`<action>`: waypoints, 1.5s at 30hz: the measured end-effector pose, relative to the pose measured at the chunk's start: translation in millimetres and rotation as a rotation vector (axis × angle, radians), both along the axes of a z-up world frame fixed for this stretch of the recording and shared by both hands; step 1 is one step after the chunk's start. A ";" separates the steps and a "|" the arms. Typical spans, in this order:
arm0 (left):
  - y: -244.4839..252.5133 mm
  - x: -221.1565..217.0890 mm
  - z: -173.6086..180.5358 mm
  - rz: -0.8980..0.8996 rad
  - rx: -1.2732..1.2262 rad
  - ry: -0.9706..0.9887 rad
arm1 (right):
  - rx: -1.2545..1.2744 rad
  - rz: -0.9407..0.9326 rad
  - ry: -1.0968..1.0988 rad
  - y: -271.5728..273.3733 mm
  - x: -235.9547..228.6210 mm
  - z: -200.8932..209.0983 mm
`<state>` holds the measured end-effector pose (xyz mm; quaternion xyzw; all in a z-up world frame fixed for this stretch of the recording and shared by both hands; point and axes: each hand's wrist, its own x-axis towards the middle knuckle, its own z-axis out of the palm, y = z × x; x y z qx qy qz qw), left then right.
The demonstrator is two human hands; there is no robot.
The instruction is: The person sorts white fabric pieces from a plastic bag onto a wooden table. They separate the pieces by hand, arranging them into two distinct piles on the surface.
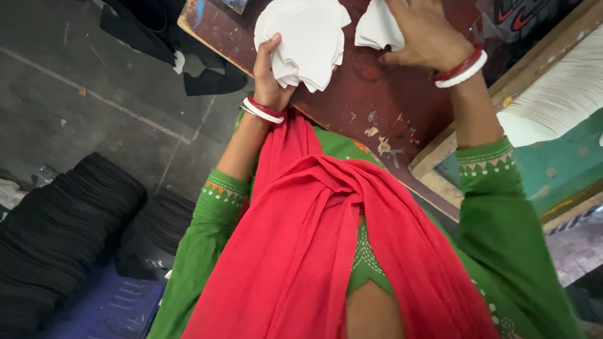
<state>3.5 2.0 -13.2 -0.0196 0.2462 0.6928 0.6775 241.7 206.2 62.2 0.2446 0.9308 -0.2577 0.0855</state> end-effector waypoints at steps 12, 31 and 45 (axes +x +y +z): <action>0.1 -1.2 -2.8 0.024 -0.007 0.026 | 0.245 -0.472 0.141 -30.7 -22.6 -45.2; -3.1 9.9 -20.0 0.175 0.039 0.050 | -0.064 -0.690 0.455 -111.7 -79.3 12.9; -2.4 -0.1 1.0 0.192 0.075 0.006 | 0.228 -0.446 0.711 -135.8 -90.1 10.0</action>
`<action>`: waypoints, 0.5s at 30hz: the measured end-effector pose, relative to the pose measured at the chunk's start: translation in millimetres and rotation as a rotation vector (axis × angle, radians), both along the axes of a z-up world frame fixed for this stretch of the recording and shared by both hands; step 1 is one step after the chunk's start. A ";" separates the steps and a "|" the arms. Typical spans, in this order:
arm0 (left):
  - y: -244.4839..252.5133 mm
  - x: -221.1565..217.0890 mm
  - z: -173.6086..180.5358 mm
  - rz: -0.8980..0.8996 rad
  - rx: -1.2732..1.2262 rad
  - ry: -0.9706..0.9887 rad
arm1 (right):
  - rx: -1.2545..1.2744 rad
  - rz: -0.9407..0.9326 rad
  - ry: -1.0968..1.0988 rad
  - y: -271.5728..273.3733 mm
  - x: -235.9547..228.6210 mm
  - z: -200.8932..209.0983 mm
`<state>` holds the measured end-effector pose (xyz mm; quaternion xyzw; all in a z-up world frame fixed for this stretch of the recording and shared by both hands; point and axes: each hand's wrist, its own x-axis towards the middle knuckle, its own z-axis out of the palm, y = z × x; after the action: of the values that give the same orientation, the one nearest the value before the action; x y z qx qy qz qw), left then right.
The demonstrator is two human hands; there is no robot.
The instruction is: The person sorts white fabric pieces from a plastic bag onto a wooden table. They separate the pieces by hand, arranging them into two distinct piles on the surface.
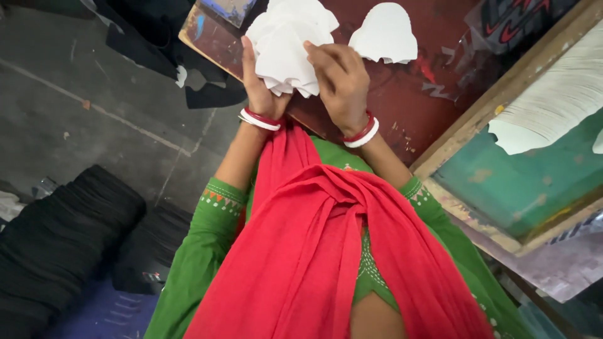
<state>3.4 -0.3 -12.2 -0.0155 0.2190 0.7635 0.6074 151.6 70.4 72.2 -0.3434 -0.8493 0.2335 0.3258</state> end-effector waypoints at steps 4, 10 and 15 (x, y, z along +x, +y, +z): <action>-1.5 -2.2 2.2 -0.078 0.001 -0.029 | -0.464 -0.124 0.457 14.9 25.0 -5.5; 0.8 -2.1 3.5 -0.075 -0.015 -0.050 | -0.501 -0.261 0.577 71.5 88.5 -17.4; 1.4 -0.9 7.4 -0.076 -0.076 0.027 | -0.077 -0.254 -0.002 53.4 78.4 -1.9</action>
<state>2.5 1.0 -4.8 -0.0199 0.2563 0.7312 0.6319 229.9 123.8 70.3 -0.4609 -0.7896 0.2225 0.3385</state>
